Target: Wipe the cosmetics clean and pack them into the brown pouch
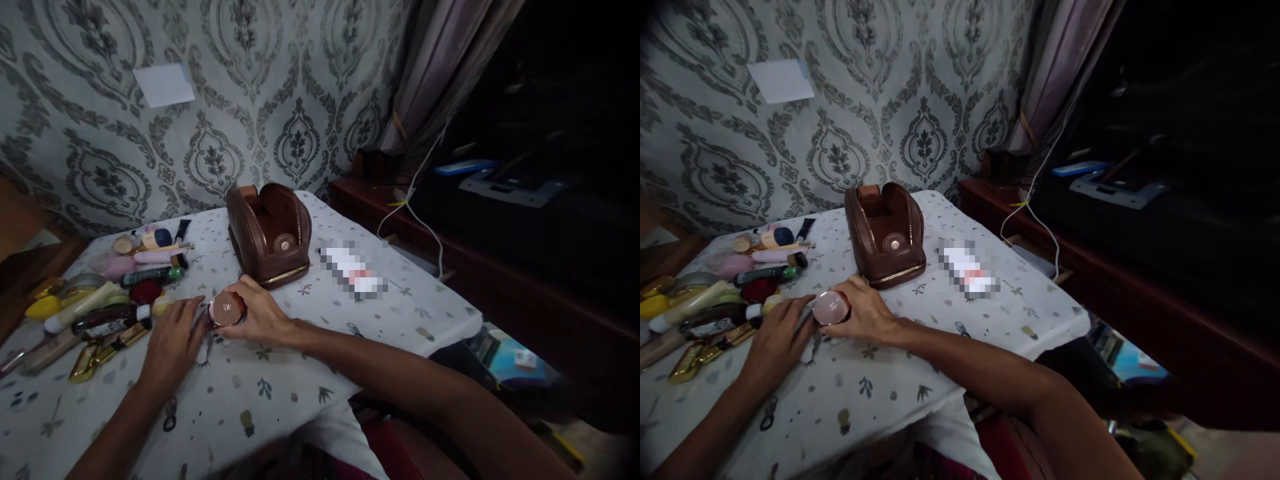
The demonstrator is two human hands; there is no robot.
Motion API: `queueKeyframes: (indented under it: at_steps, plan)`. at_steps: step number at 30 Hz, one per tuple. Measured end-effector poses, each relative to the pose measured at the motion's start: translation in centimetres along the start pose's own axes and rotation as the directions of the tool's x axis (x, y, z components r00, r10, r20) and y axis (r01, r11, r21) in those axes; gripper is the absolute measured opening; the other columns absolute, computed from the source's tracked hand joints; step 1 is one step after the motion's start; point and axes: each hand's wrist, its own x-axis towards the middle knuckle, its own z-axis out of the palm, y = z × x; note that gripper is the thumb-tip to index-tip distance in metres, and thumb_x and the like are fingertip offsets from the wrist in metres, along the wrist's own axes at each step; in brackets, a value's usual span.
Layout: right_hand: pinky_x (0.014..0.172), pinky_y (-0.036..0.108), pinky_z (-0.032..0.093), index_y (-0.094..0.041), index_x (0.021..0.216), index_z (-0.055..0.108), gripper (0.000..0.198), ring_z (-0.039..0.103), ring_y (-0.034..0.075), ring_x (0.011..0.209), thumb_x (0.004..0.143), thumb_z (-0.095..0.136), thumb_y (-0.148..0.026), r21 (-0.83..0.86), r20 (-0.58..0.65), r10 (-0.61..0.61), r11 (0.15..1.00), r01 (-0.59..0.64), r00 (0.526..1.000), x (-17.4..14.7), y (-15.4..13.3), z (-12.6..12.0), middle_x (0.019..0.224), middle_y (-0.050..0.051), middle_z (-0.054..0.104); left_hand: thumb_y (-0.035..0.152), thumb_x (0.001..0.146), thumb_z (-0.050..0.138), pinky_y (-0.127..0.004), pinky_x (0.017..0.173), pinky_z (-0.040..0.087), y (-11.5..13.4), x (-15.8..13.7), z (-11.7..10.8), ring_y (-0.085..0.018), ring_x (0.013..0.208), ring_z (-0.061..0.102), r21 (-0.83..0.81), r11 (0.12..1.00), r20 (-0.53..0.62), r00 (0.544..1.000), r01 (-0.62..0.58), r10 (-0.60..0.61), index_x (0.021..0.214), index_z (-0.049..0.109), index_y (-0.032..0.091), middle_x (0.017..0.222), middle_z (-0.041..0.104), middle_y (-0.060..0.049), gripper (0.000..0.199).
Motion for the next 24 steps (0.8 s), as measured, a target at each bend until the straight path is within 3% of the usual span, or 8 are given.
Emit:
queueKeyframes:
  at_steps: [6,12,15,17,20,24]
  plan:
    - [0.071,0.028,0.05,-0.019,0.102,0.06,0.057,0.057,0.016,0.08,0.056,0.088,-0.038,0.13,-0.122,-0.084,0.987,0.099,0.989,0.7,-1.5,-1.9,0.093,0.001,0.055,0.037,0.098,0.037,-0.043,0.087,0.049,0.0,0.3,-0.5,-0.029,0.102,0.061,0.04,0.999,-0.055,0.998,0.027,-0.025,0.125,0.054,0.016,0.111,0.066,-0.013,0.038]
    - [0.069,0.029,0.047,-0.022,0.103,0.061,0.048,0.055,0.017,0.081,0.065,0.083,-0.039,0.081,-0.264,-0.104,0.988,0.13,0.959,3.2,-4.7,-9.1,0.091,0.002,0.055,0.038,0.097,0.045,-0.047,0.089,0.046,1.0,0.8,0.1,-0.032,0.107,0.059,0.16,0.983,-0.049,0.994,-0.087,0.095,0.125,0.056,0.018,0.117,0.064,-0.015,0.037]
    - [0.074,0.031,0.046,-0.02,0.098,0.06,0.041,0.055,0.019,0.083,0.069,0.079,-0.042,-0.008,-0.431,-0.059,0.998,0.061,0.9,6.7,-5.2,-12.9,0.087,0.002,0.055,0.033,0.097,0.045,-0.047,0.088,0.047,1.4,1.2,0.7,-0.031,0.105,0.06,0.131,0.986,-0.056,0.992,-0.102,0.11,0.122,0.058,0.018,0.116,0.065,-0.014,0.032]
    - [0.076,0.033,0.045,-0.019,0.085,0.059,0.035,0.054,0.019,0.083,0.07,0.077,-0.044,-0.152,-0.444,-0.064,0.988,-0.005,0.894,9.7,-4.7,-14.5,0.081,0.001,0.055,0.031,0.097,0.045,-0.047,0.087,0.048,1.5,1.3,1.0,-0.03,0.103,0.061,0.082,0.991,-0.063,0.991,-0.109,0.114,0.119,0.059,0.018,0.114,0.065,-0.013,0.029]
    - [0.079,0.034,0.045,-0.018,0.078,0.058,0.033,0.055,0.022,0.088,0.07,0.075,-0.045,-0.371,-0.356,0.039,0.911,-0.179,0.934,13.8,-3.0,-15.4,0.081,0.004,0.057,0.029,0.098,0.043,-0.044,0.084,0.051,1.5,1.2,1.4,-0.028,0.101,0.062,-0.012,0.995,-0.075,0.992,-0.099,0.097,0.115,0.06,0.02,0.111,0.066,-0.012,0.025]
    - [0.078,0.035,0.049,-0.013,0.1,0.064,0.042,0.062,0.027,0.097,0.071,0.076,-0.041,-0.546,-0.219,0.276,0.76,-0.352,0.936,16.5,-0.6,-14.2,0.111,0.015,0.062,0.029,0.097,0.043,-0.042,0.082,0.053,1.4,1.0,1.5,-0.026,0.097,0.064,-0.086,0.994,-0.072,0.995,-0.069,0.063,0.114,0.059,0.022,0.107,0.065,-0.01,0.023]
